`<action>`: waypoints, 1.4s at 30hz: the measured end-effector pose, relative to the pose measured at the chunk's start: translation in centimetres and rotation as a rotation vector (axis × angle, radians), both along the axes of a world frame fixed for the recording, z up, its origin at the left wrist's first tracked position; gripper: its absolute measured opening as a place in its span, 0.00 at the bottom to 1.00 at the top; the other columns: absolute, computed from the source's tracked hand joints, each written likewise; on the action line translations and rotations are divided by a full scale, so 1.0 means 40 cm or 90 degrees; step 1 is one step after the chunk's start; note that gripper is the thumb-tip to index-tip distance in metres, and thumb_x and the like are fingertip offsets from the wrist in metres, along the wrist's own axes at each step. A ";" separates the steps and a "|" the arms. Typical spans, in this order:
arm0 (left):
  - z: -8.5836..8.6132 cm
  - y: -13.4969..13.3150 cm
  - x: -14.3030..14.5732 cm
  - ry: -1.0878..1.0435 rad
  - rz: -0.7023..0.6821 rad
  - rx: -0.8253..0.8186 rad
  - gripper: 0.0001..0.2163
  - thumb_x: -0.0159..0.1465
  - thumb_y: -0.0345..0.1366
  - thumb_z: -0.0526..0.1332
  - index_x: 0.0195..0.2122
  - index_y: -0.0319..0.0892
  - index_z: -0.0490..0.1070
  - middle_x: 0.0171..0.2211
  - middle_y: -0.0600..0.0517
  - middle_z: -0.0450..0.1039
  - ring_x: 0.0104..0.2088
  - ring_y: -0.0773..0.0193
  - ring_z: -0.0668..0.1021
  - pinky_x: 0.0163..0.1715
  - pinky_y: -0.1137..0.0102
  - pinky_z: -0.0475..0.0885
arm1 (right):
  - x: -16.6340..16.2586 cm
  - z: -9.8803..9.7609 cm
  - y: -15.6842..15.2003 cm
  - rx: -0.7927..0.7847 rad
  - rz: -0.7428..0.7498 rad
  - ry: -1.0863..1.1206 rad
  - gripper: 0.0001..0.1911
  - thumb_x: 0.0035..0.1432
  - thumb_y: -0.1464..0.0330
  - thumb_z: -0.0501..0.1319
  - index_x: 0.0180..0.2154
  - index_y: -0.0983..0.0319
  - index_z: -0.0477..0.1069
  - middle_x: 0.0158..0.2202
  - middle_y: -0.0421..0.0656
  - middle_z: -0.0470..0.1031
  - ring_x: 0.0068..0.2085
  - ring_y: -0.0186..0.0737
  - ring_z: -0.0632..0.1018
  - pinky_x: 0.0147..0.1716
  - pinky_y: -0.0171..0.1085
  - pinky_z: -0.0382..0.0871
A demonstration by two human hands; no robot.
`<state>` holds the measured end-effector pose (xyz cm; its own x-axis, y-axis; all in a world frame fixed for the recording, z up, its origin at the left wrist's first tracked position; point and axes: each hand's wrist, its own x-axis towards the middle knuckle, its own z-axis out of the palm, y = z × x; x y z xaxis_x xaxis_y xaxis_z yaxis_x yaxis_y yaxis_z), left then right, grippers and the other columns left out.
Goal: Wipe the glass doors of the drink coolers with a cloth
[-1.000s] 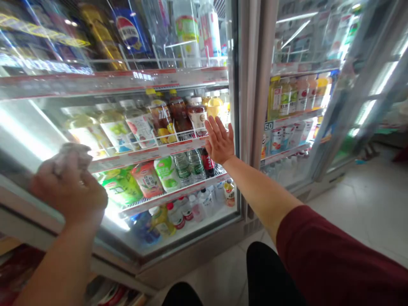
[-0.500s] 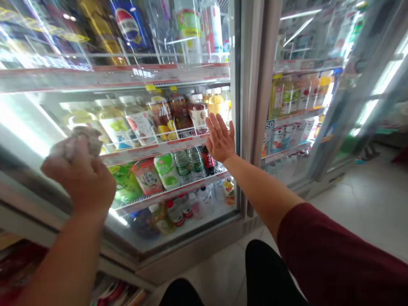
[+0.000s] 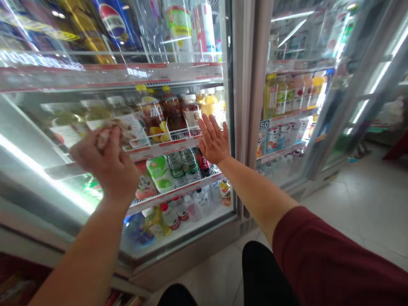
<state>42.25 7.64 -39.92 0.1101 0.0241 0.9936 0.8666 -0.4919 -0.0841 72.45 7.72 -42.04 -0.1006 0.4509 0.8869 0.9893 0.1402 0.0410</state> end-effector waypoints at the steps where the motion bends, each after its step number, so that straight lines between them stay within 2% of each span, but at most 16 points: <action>1: -0.038 -0.005 0.019 0.014 -0.001 0.003 0.22 0.74 0.30 0.59 0.67 0.45 0.75 0.65 0.38 0.70 0.66 0.46 0.69 0.67 0.44 0.63 | 0.000 0.000 0.000 -0.001 0.005 0.000 0.33 0.77 0.64 0.46 0.79 0.57 0.52 0.81 0.44 0.52 0.81 0.53 0.53 0.80 0.64 0.39; 3: -0.122 -0.017 0.049 0.093 -0.005 -0.040 0.20 0.74 0.30 0.61 0.66 0.48 0.77 0.63 0.40 0.73 0.66 0.47 0.70 0.67 0.47 0.64 | 0.001 0.001 0.001 0.001 0.015 -0.001 0.33 0.77 0.64 0.46 0.79 0.57 0.52 0.81 0.44 0.53 0.81 0.53 0.53 0.80 0.64 0.39; 5: -0.164 -0.026 0.066 0.167 -0.007 -0.086 0.20 0.73 0.31 0.64 0.65 0.54 0.77 0.61 0.44 0.76 0.65 0.48 0.71 0.67 0.49 0.64 | 0.002 0.001 0.002 -0.001 0.016 -0.004 0.33 0.78 0.63 0.45 0.79 0.57 0.52 0.81 0.44 0.53 0.81 0.53 0.53 0.80 0.64 0.39; 7: -0.134 -0.026 0.071 0.161 -0.022 -0.097 0.19 0.74 0.33 0.64 0.64 0.55 0.78 0.61 0.46 0.77 0.65 0.48 0.71 0.67 0.46 0.64 | 0.001 0.001 0.002 -0.003 0.013 -0.003 0.33 0.78 0.63 0.45 0.79 0.56 0.52 0.81 0.43 0.53 0.81 0.53 0.53 0.80 0.64 0.38; 11: 0.016 -0.014 0.089 0.064 -0.040 -0.093 0.19 0.77 0.35 0.57 0.67 0.53 0.75 0.68 0.48 0.69 0.70 0.46 0.66 0.70 0.39 0.60 | 0.001 0.000 0.002 0.010 0.031 0.009 0.33 0.77 0.64 0.47 0.79 0.56 0.52 0.80 0.43 0.55 0.81 0.52 0.53 0.81 0.63 0.36; 13: 0.024 -0.015 0.112 0.040 -0.034 -0.093 0.20 0.78 0.35 0.56 0.67 0.53 0.75 0.69 0.48 0.68 0.71 0.45 0.66 0.71 0.37 0.58 | 0.002 -0.001 0.002 0.016 0.038 0.006 0.33 0.77 0.64 0.47 0.79 0.57 0.51 0.80 0.43 0.55 0.81 0.52 0.52 0.81 0.63 0.35; 17: -0.117 -0.031 0.153 0.135 -0.079 -0.171 0.19 0.75 0.34 0.61 0.65 0.56 0.77 0.63 0.46 0.74 0.67 0.43 0.70 0.68 0.39 0.63 | 0.003 -0.006 0.008 0.009 0.019 -0.005 0.34 0.78 0.63 0.46 0.80 0.57 0.48 0.81 0.44 0.53 0.81 0.53 0.52 0.81 0.63 0.34; 19: -0.158 -0.038 0.157 0.195 -0.106 -0.212 0.20 0.74 0.34 0.63 0.64 0.61 0.77 0.62 0.49 0.76 0.64 0.45 0.74 0.67 0.41 0.65 | 0.003 -0.007 0.011 0.006 0.011 -0.009 0.34 0.78 0.63 0.46 0.80 0.57 0.47 0.81 0.45 0.52 0.81 0.53 0.52 0.81 0.63 0.34; 21: -0.126 -0.038 0.152 0.173 -0.094 -0.198 0.19 0.75 0.34 0.62 0.65 0.59 0.77 0.63 0.49 0.76 0.65 0.44 0.73 0.67 0.40 0.65 | 0.004 -0.008 0.011 0.015 0.013 -0.012 0.34 0.78 0.64 0.46 0.80 0.57 0.47 0.81 0.44 0.53 0.81 0.53 0.52 0.81 0.63 0.34; 25: 0.036 -0.029 0.144 0.049 -0.035 -0.124 0.23 0.77 0.35 0.57 0.72 0.55 0.70 0.72 0.50 0.66 0.72 0.43 0.65 0.70 0.35 0.59 | 0.004 -0.008 0.009 0.036 0.013 -0.009 0.33 0.78 0.64 0.46 0.79 0.57 0.51 0.80 0.44 0.55 0.81 0.51 0.52 0.81 0.63 0.37; 27: 0.052 -0.030 0.155 0.036 -0.021 -0.097 0.24 0.77 0.35 0.56 0.73 0.54 0.67 0.73 0.49 0.63 0.73 0.44 0.64 0.71 0.35 0.58 | 0.003 -0.008 0.010 0.034 0.008 -0.009 0.32 0.78 0.64 0.46 0.79 0.58 0.53 0.80 0.45 0.54 0.81 0.51 0.53 0.80 0.63 0.38; 32: -0.134 -0.037 0.189 0.179 -0.072 -0.156 0.24 0.75 0.37 0.61 0.72 0.54 0.69 0.70 0.44 0.69 0.70 0.40 0.69 0.68 0.36 0.65 | 0.003 -0.009 0.015 0.024 0.004 -0.010 0.33 0.78 0.63 0.46 0.79 0.57 0.52 0.81 0.46 0.53 0.81 0.52 0.54 0.80 0.63 0.38; 34: -0.160 -0.031 0.187 0.214 -0.113 -0.194 0.22 0.75 0.36 0.61 0.69 0.58 0.72 0.69 0.48 0.71 0.69 0.43 0.72 0.69 0.38 0.66 | 0.004 -0.010 0.016 0.029 0.010 -0.010 0.33 0.78 0.63 0.46 0.79 0.58 0.52 0.81 0.46 0.54 0.81 0.52 0.54 0.80 0.63 0.38; 36: -0.113 -0.021 0.179 0.197 -0.111 -0.181 0.22 0.75 0.34 0.61 0.68 0.59 0.72 0.69 0.50 0.71 0.70 0.45 0.71 0.71 0.39 0.64 | 0.005 -0.010 0.013 0.039 0.014 -0.008 0.32 0.78 0.63 0.45 0.79 0.58 0.54 0.80 0.47 0.55 0.81 0.51 0.55 0.80 0.63 0.39; 40: 0.035 -0.005 0.174 0.121 -0.046 -0.093 0.24 0.76 0.33 0.60 0.72 0.53 0.69 0.74 0.49 0.63 0.74 0.44 0.64 0.73 0.37 0.58 | 0.004 -0.010 0.010 0.047 0.016 -0.004 0.32 0.78 0.64 0.45 0.78 0.58 0.55 0.80 0.46 0.55 0.81 0.51 0.55 0.80 0.63 0.39; 42: 0.038 -0.006 0.186 0.101 -0.029 -0.055 0.24 0.76 0.34 0.61 0.72 0.53 0.69 0.74 0.49 0.63 0.73 0.44 0.64 0.72 0.36 0.60 | 0.004 -0.011 0.012 0.043 0.015 -0.004 0.32 0.78 0.63 0.45 0.78 0.59 0.55 0.80 0.47 0.55 0.81 0.51 0.54 0.80 0.63 0.38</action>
<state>49.71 7.40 -38.39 0.2676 0.0998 0.9584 0.8229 -0.5411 -0.1734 72.61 8.22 -42.46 -0.1164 0.3871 0.9147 0.9854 0.1604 0.0575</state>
